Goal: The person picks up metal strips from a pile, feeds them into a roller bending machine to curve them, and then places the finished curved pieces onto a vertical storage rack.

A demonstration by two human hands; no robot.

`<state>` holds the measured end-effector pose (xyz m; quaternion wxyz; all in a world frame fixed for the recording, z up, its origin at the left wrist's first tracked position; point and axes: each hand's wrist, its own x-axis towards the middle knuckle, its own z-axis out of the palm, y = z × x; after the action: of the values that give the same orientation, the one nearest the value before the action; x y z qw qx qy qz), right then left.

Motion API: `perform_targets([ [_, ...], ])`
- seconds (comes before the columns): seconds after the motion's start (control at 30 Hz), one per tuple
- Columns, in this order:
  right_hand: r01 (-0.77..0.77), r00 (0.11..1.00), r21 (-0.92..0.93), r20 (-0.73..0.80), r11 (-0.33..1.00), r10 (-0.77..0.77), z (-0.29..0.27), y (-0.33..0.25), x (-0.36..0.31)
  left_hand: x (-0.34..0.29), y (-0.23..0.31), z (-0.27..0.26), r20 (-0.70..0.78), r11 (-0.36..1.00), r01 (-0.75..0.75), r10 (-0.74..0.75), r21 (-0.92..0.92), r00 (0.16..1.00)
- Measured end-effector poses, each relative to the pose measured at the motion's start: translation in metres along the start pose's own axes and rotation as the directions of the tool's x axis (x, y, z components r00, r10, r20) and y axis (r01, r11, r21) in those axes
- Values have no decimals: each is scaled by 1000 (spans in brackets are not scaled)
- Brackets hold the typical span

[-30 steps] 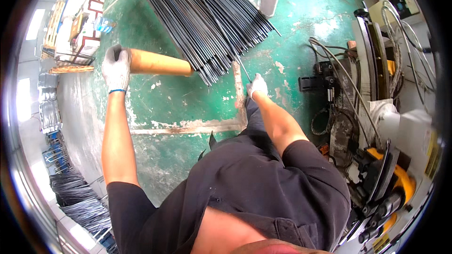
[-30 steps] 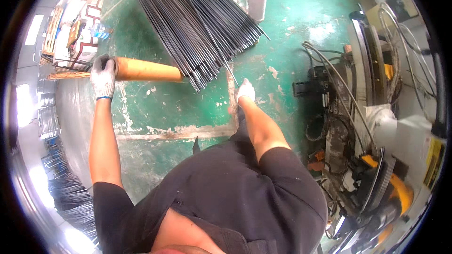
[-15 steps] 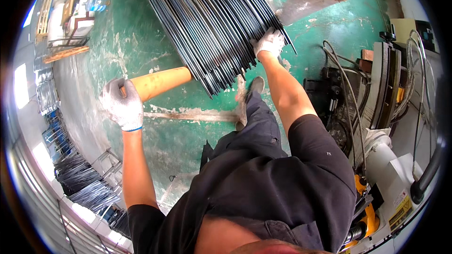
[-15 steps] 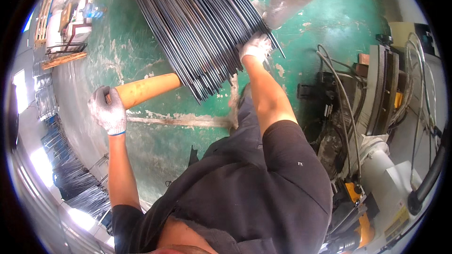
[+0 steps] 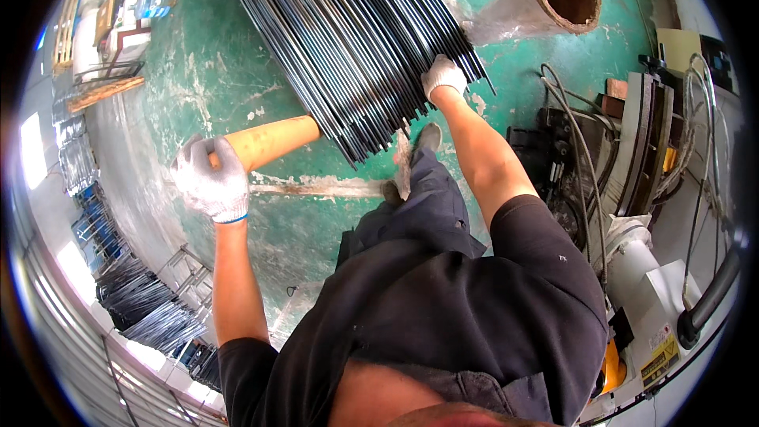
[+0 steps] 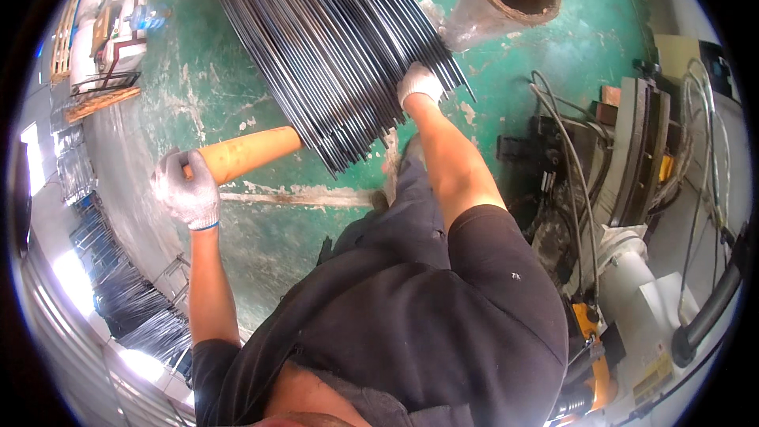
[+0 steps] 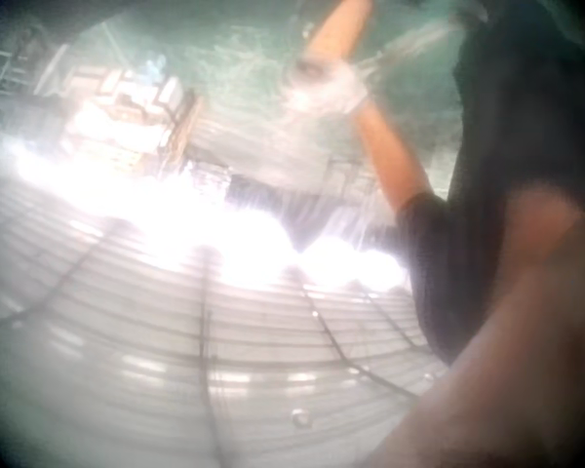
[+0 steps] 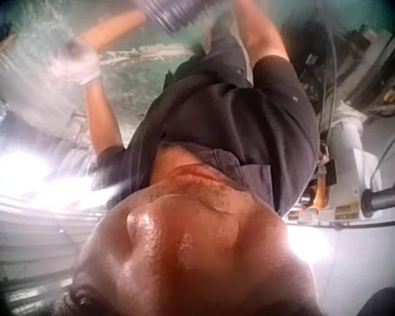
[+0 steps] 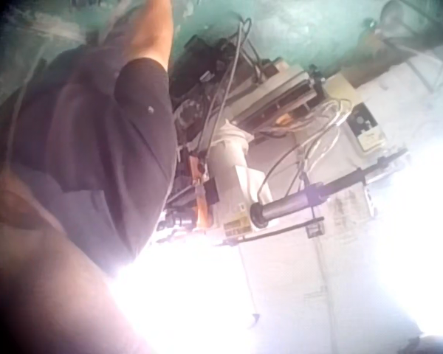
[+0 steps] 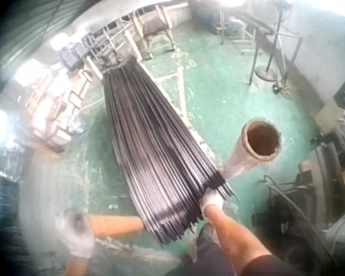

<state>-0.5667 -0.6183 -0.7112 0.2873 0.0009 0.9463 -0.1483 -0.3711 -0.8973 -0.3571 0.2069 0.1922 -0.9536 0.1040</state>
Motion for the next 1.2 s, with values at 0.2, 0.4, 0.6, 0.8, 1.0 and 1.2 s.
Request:
perform_targets([
  [0.2, 18, 991, 117, 131, 993, -34, -11, 12, 5, 6, 0, 2, -20, 999, 10, -9, 35, 1000],
  [0.4, -265, 895, 771, 420, 579, -149, -19, 12, -5, 6, -8, 1, -52, 999, -32, 31, -22, 998],
  [0.6, -143, 895, 595, 419, 791, -153, -41, 3, -20, 0, -13, -3, -103, 992, -48, 36, -115, 994],
  [0.8, -61, 938, 385, 337, 921, -79, -65, -13, -67, -29, 37, -17, -243, 780, -326, 228, -534, 943],
  [1.0, 4, 992, 255, 125, 967, -37, -63, 7, -190, -112, 83, 55, 593, 440, 459, 239, -772, 769],
  [1.2, -163, 985, 196, 95, 967, 147, -22, 109, -402, -110, 98, 152, 851, -154, 952, 427, -264, 305],
])
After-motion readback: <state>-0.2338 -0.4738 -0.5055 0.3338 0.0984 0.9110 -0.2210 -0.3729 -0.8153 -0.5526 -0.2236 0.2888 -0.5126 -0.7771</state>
